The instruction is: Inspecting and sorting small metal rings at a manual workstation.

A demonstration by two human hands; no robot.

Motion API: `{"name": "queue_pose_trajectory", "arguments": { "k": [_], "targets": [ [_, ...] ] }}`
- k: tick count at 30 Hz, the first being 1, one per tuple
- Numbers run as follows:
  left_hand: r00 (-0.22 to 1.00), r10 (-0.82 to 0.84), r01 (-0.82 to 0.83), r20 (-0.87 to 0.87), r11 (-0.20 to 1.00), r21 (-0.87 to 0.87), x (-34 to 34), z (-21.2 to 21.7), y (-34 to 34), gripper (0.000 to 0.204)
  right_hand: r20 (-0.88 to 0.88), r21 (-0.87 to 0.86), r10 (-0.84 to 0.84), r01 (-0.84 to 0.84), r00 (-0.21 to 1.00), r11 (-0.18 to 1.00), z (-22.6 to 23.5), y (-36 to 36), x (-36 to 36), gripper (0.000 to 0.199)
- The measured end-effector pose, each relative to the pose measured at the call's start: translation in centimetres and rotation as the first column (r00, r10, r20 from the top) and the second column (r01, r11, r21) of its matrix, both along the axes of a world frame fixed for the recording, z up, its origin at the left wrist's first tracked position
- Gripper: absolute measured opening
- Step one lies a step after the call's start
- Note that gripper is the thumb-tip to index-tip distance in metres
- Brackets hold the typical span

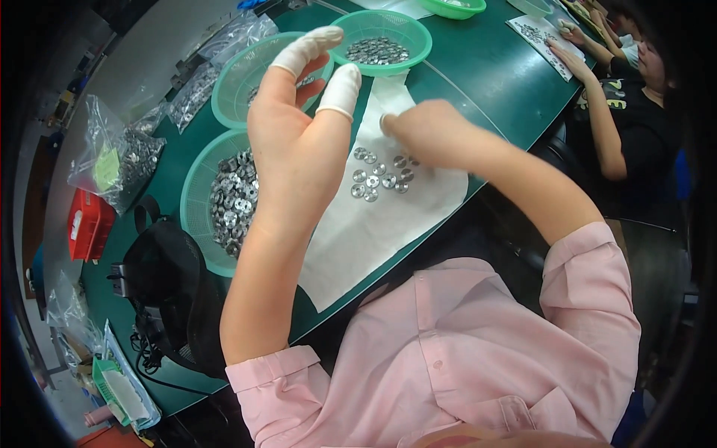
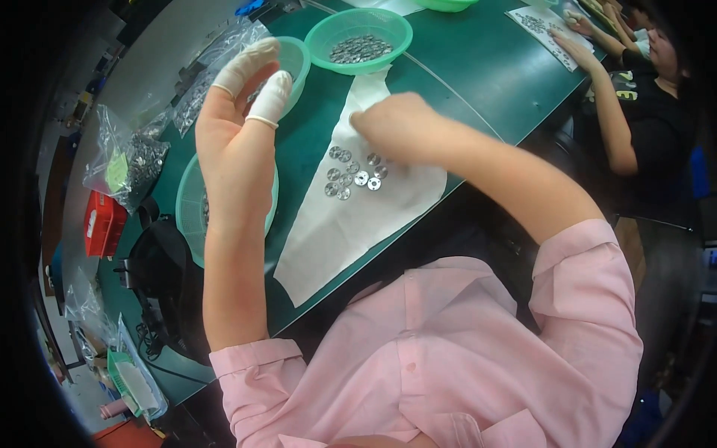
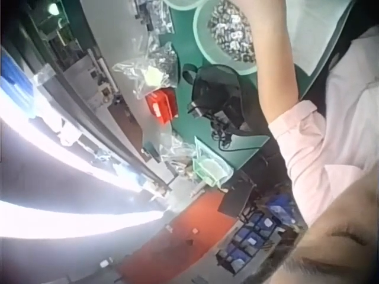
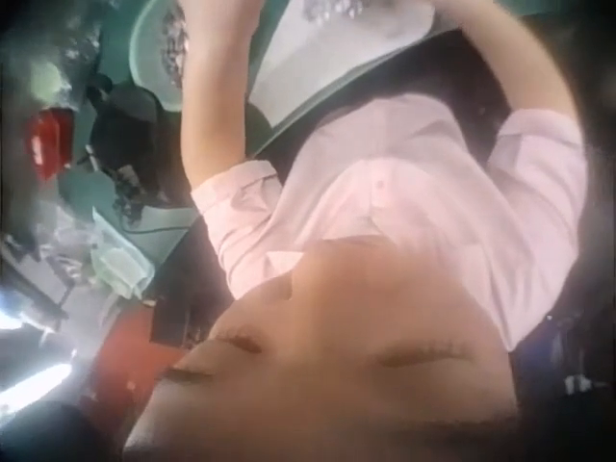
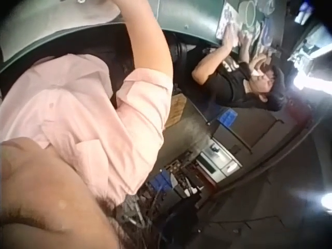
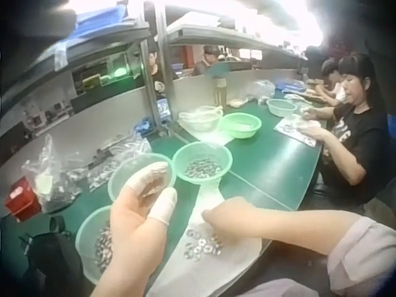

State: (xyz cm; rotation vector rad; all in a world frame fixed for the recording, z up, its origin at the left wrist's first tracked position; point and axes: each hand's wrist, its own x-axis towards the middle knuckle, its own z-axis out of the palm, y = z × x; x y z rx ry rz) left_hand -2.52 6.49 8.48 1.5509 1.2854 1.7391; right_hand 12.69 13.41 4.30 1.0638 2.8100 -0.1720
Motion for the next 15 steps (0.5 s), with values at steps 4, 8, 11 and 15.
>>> {"name": "queue_pose_trajectory", "arguments": {
  "k": [4, 8, 11, 15],
  "targets": [
    [0.999, 0.009, -0.006, -0.043, 0.998, 0.067, -1.0, 0.1, -0.7, 0.031, 0.086, 0.050, 0.044, -0.049, 0.995, 0.998, -0.2, -1.5, -1.2, 0.013],
    [0.998, -0.008, 0.011, 0.065, 0.999, -0.045, -0.2, 2.5, -2.4, 0.035, 0.093, -0.023, 0.039, -0.037, 0.995, 0.999, -0.2, -0.8, -1.2, 0.015],
    [0.991, -0.012, 0.031, 0.132, 0.989, -0.141, 0.1, 3.2, -3.0, 0.038, 0.079, -0.005, 0.049, -0.049, 0.996, 0.999, -1.1, -0.8, -0.9, 0.014],
    [0.995, 0.001, 0.015, 0.102, 0.988, -0.156, 0.5, 3.3, -3.0, 0.038, -0.011, -0.065, -0.033, 0.033, 0.999, 0.997, -1.0, -0.1, -0.9, 0.012]
  ]
}}
